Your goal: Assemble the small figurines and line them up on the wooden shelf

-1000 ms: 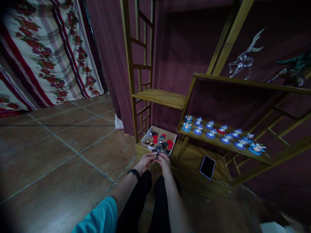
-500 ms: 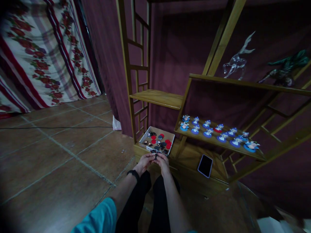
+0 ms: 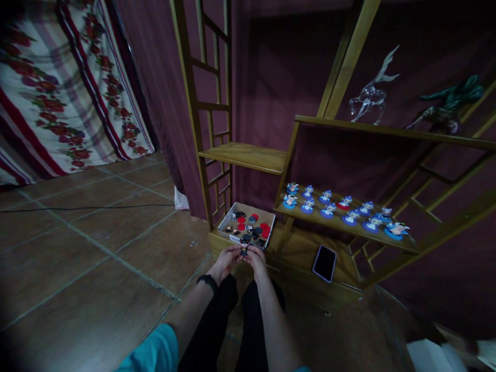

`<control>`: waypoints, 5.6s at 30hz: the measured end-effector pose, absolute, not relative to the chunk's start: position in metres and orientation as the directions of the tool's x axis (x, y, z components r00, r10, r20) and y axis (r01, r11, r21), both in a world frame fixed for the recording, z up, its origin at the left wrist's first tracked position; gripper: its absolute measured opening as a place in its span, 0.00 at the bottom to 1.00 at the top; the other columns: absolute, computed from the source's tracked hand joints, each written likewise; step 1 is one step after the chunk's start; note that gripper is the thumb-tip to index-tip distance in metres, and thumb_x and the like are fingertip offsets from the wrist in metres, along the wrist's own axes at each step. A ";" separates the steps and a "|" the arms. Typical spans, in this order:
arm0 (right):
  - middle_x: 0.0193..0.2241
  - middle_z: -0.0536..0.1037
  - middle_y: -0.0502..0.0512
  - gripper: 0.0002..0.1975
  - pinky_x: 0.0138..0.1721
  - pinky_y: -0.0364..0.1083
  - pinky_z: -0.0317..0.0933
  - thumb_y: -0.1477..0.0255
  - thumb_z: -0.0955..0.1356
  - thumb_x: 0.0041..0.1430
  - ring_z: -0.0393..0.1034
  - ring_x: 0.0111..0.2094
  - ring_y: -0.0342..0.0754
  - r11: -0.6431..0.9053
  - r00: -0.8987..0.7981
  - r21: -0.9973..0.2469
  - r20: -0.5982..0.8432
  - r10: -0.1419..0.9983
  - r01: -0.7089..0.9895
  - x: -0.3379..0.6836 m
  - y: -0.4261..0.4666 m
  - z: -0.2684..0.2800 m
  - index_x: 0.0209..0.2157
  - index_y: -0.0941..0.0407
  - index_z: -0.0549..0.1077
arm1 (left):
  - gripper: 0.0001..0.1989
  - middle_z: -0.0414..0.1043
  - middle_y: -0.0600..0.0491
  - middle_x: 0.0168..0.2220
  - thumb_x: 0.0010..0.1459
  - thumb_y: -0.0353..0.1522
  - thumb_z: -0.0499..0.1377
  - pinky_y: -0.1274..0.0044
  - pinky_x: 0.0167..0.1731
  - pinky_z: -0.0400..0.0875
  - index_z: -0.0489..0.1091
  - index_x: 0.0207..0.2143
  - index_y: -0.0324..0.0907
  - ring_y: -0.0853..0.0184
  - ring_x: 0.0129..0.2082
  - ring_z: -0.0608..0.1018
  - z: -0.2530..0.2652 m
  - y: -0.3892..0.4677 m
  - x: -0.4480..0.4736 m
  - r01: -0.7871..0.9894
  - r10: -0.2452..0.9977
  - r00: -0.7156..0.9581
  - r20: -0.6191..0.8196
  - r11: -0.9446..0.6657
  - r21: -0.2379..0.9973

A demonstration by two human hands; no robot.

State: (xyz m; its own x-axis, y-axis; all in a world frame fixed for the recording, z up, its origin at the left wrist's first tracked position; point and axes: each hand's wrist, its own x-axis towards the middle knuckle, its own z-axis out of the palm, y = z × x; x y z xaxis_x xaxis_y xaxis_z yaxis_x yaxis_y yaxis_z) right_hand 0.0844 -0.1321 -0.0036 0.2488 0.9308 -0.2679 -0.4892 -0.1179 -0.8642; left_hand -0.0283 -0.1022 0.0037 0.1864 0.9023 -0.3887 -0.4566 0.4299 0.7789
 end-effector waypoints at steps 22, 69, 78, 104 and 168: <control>0.24 0.76 0.52 0.13 0.30 0.46 0.68 0.70 0.74 0.30 0.71 0.26 0.45 -0.060 0.269 -0.905 -0.188 0.944 -0.422 0.080 -0.130 -0.002 0.23 0.59 0.74 | 0.10 0.67 0.57 0.17 0.36 0.22 0.64 0.83 0.18 0.66 0.66 0.24 0.36 0.76 0.14 0.70 -0.009 -0.095 -0.025 -0.403 0.915 0.062 -0.400 0.389 0.828; 0.27 0.76 0.51 0.11 0.26 0.42 0.63 0.75 0.69 0.36 0.69 0.26 0.43 -0.050 0.219 -0.897 -0.161 0.962 -0.439 0.080 -0.129 -0.008 0.28 0.57 0.73 | 0.06 0.68 0.55 0.17 0.42 0.23 0.61 0.82 0.21 0.68 0.67 0.25 0.37 0.75 0.16 0.71 -0.004 -0.098 -0.027 -0.387 0.893 0.181 -0.411 0.449 0.806; 0.26 0.76 0.50 0.12 0.24 0.41 0.62 0.76 0.68 0.34 0.68 0.22 0.42 -0.074 0.223 -0.901 -0.184 0.957 -0.427 0.079 -0.124 -0.012 0.28 0.58 0.73 | 0.04 0.69 0.54 0.16 0.42 0.21 0.59 0.83 0.18 0.65 0.69 0.23 0.35 0.76 0.13 0.69 -0.010 -0.096 -0.024 -0.362 0.899 0.206 -0.387 0.437 0.823; 0.39 0.76 0.55 0.22 0.36 0.44 0.64 0.72 0.72 0.37 0.70 0.36 0.47 -0.032 0.117 -0.835 -0.115 0.987 -0.550 0.083 -0.137 0.003 0.39 0.56 0.74 | 0.07 0.73 0.51 0.22 0.41 0.21 0.64 0.81 0.26 0.72 0.69 0.25 0.34 0.72 0.21 0.76 -0.001 -0.097 -0.037 -0.425 0.863 0.293 -0.411 0.502 0.753; 0.32 0.78 0.54 0.16 0.38 0.46 0.66 0.74 0.73 0.36 0.73 0.31 0.46 -0.050 0.205 -0.777 -0.227 0.952 -0.628 0.085 -0.133 -0.008 0.33 0.58 0.75 | 0.12 0.75 0.48 0.26 0.39 0.21 0.65 0.79 0.30 0.69 0.72 0.30 0.34 0.71 0.25 0.76 0.000 -0.105 -0.034 -0.525 0.939 0.218 -0.267 0.343 0.779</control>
